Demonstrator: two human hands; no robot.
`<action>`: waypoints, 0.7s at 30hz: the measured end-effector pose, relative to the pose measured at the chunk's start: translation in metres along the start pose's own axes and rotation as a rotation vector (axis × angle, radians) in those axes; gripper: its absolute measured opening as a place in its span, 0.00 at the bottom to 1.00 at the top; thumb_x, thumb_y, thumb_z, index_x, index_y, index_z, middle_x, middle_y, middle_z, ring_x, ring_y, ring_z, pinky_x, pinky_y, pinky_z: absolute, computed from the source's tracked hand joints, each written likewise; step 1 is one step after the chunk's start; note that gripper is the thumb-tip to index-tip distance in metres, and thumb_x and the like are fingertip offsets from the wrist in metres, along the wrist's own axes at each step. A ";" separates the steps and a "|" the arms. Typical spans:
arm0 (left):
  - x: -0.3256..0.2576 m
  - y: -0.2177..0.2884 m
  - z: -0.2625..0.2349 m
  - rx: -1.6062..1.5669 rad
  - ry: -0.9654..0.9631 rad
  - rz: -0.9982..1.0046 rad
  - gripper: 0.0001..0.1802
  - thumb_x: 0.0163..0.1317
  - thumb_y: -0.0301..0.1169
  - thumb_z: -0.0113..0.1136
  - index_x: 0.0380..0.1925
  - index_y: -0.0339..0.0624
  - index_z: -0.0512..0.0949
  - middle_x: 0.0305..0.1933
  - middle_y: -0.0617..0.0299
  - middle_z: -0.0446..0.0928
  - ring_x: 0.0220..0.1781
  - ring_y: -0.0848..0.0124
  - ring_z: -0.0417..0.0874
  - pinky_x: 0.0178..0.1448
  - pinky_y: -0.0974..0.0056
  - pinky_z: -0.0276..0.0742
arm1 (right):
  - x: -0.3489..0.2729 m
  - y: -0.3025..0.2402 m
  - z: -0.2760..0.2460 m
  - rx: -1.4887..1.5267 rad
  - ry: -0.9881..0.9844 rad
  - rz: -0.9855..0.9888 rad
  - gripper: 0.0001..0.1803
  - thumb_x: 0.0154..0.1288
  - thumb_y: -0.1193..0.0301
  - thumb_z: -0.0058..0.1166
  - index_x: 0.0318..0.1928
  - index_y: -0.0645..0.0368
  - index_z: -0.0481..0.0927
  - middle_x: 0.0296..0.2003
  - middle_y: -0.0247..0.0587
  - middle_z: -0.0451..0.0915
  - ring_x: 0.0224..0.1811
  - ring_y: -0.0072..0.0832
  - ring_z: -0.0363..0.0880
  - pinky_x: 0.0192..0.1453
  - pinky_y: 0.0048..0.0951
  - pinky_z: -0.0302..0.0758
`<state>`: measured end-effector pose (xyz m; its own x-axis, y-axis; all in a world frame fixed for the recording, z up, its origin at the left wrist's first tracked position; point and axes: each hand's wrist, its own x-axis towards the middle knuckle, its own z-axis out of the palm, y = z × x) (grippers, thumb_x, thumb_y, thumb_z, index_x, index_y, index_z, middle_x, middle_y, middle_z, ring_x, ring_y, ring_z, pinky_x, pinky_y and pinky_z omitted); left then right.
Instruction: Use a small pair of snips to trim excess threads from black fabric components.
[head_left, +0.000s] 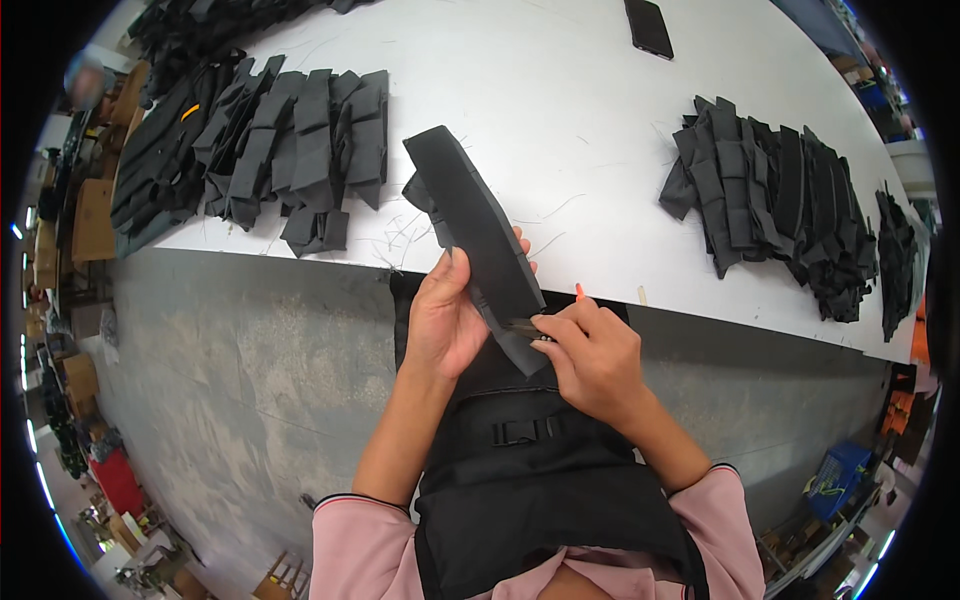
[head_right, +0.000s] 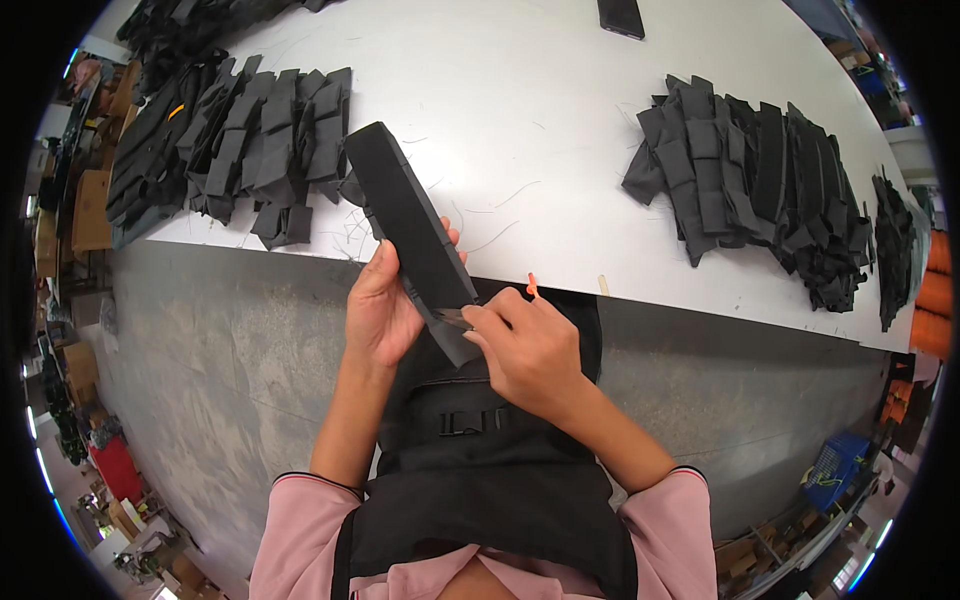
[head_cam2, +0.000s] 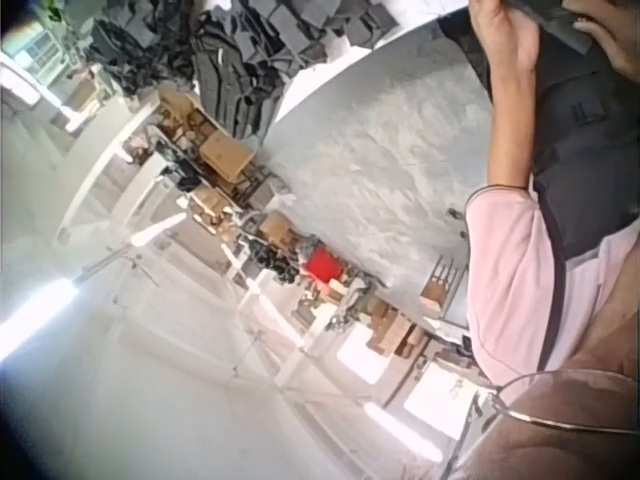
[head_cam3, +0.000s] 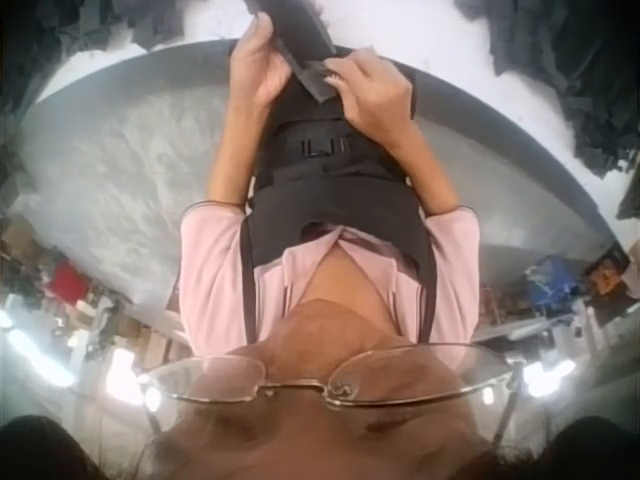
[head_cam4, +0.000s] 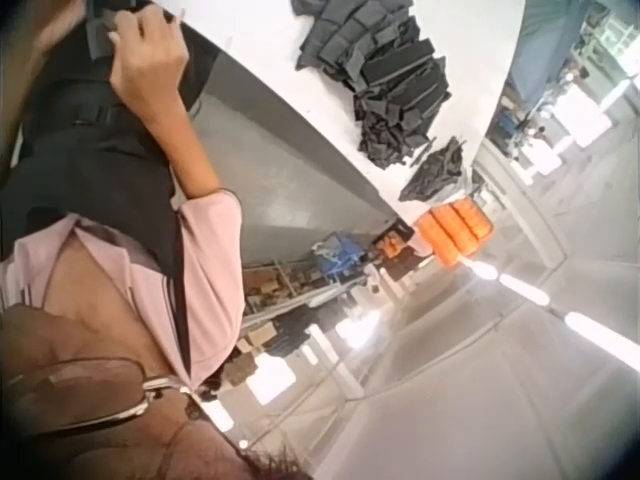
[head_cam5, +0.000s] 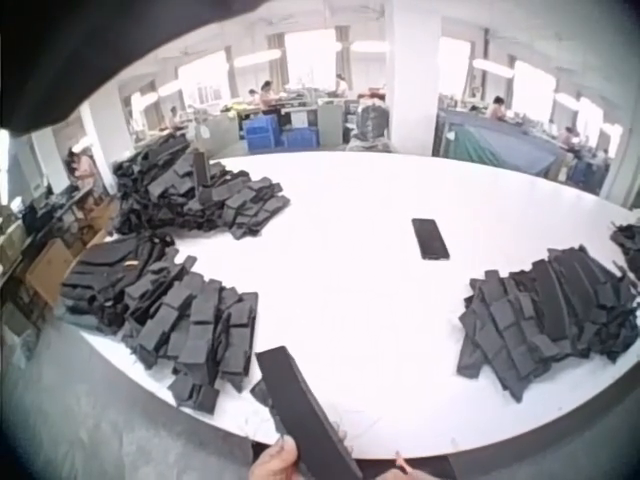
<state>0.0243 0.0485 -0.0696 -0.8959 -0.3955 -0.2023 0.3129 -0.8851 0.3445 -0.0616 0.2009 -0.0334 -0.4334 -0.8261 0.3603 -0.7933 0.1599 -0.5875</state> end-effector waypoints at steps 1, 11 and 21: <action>0.000 -0.001 0.000 0.004 0.001 -0.003 0.24 0.70 0.36 0.42 0.59 0.30 0.61 0.62 0.44 0.65 0.65 0.54 0.66 0.68 0.48 0.64 | 0.002 -0.001 0.001 -0.001 -0.028 -0.025 0.12 0.45 0.78 0.63 0.34 0.60 0.80 0.26 0.38 0.74 0.23 0.32 0.73 0.25 0.28 0.68; -0.003 -0.001 0.000 0.048 0.037 -0.012 0.23 0.69 0.35 0.44 0.58 0.31 0.62 0.60 0.44 0.66 0.61 0.53 0.70 0.66 0.47 0.66 | -0.005 0.004 0.006 0.080 -0.013 0.095 0.12 0.45 0.79 0.63 0.34 0.60 0.79 0.25 0.39 0.72 0.23 0.34 0.73 0.26 0.28 0.70; -0.008 -0.003 -0.002 0.013 0.132 -0.031 0.17 0.67 0.28 0.48 0.54 0.35 0.67 0.53 0.50 0.73 0.55 0.57 0.76 0.60 0.52 0.74 | 0.022 0.012 0.010 0.204 0.088 0.094 0.12 0.47 0.76 0.62 0.36 0.59 0.78 0.29 0.39 0.71 0.22 0.33 0.73 0.25 0.29 0.69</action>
<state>0.0315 0.0536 -0.0708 -0.8556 -0.3975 -0.3317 0.2805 -0.8945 0.3482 -0.0759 0.1796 -0.0396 -0.5440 -0.7608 0.3539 -0.6486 0.1137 -0.7526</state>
